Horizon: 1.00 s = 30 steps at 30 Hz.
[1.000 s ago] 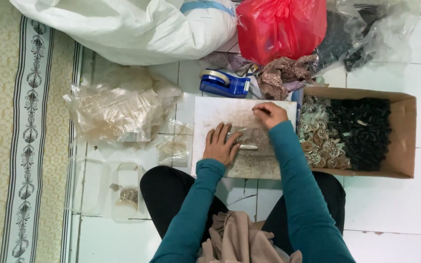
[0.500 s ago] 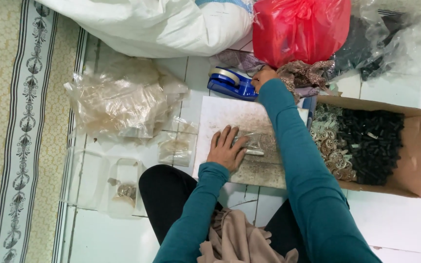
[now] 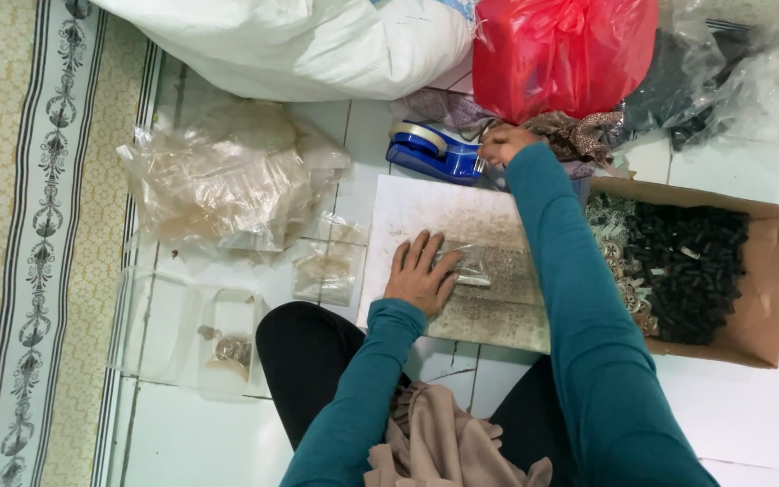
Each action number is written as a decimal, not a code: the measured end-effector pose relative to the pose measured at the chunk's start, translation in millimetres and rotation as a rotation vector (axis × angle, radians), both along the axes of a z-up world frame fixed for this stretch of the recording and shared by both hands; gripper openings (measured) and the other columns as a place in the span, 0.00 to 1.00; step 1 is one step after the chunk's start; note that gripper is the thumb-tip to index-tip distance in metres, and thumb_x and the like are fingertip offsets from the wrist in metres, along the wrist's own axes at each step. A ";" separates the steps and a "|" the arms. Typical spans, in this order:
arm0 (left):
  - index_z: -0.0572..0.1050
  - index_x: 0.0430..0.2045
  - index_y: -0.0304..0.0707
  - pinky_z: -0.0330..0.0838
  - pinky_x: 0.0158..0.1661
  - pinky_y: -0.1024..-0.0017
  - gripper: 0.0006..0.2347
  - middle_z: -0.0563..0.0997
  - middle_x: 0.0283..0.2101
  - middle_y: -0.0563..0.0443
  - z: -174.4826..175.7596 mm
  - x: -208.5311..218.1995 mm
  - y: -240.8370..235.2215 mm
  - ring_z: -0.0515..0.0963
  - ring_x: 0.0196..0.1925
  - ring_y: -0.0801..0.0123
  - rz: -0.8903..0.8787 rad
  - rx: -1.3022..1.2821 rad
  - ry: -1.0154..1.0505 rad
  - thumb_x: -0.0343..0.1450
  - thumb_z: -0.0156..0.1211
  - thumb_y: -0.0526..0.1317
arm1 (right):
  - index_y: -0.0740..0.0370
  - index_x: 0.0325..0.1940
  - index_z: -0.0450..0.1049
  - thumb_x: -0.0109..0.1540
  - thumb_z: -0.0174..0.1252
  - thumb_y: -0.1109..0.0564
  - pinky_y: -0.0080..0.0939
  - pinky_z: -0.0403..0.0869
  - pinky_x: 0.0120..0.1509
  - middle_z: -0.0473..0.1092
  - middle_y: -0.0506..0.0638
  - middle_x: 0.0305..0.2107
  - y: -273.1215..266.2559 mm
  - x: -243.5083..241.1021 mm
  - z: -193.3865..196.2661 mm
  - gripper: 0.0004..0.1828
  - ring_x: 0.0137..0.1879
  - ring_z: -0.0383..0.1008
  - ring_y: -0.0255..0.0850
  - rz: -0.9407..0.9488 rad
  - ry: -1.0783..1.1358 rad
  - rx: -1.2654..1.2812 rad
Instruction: Assembling small metal rings onto a template board by hand in a workshop environment.
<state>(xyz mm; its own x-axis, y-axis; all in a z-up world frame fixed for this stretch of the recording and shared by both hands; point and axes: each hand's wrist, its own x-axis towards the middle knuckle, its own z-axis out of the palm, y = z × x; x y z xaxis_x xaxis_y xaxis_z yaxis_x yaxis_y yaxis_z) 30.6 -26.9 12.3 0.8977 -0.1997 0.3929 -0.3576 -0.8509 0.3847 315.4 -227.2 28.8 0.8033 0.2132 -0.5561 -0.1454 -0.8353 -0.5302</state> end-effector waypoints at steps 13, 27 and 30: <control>0.66 0.62 0.70 0.54 0.69 0.48 0.18 0.68 0.67 0.49 0.8 1.1 -1.4 0.64 0.73 0.51 0.016 0.013 -0.029 0.76 0.51 0.56 | 0.66 0.39 0.78 0.66 0.61 0.58 0.62 0.81 0.66 0.67 0.62 0.64 -33.4 -23.0 -46.7 0.08 0.64 0.73 0.61 -0.264 -0.031 0.380; 0.66 0.61 0.68 0.55 0.69 0.47 0.17 0.69 0.66 0.49 6.6 0.9 0.0 0.66 0.72 0.51 0.008 0.007 -0.036 0.77 0.49 0.56 | 0.63 0.39 0.80 0.66 0.56 0.51 0.57 0.79 0.49 0.75 0.60 0.33 -41.6 2.8 -120.9 0.14 0.40 0.78 0.56 -0.087 -0.277 -0.163; 0.66 0.61 0.68 0.55 0.68 0.47 0.17 0.69 0.66 0.48 -0.1 1.0 0.0 0.66 0.72 0.51 0.008 0.006 -0.044 0.77 0.50 0.56 | 0.43 0.47 0.83 0.65 0.62 0.37 0.52 0.80 0.54 0.79 0.49 0.40 -54.1 -7.2 -118.1 0.15 0.48 0.80 0.49 -0.255 -0.279 -0.074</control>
<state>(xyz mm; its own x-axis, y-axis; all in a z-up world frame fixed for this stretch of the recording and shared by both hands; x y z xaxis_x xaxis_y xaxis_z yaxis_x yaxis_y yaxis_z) 31.6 -26.9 12.3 0.8810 -0.1954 0.4310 -0.3676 -0.8562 0.3631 308.2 -281.3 -89.3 0.9481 -0.0453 -0.3146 -0.2116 -0.8286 -0.5183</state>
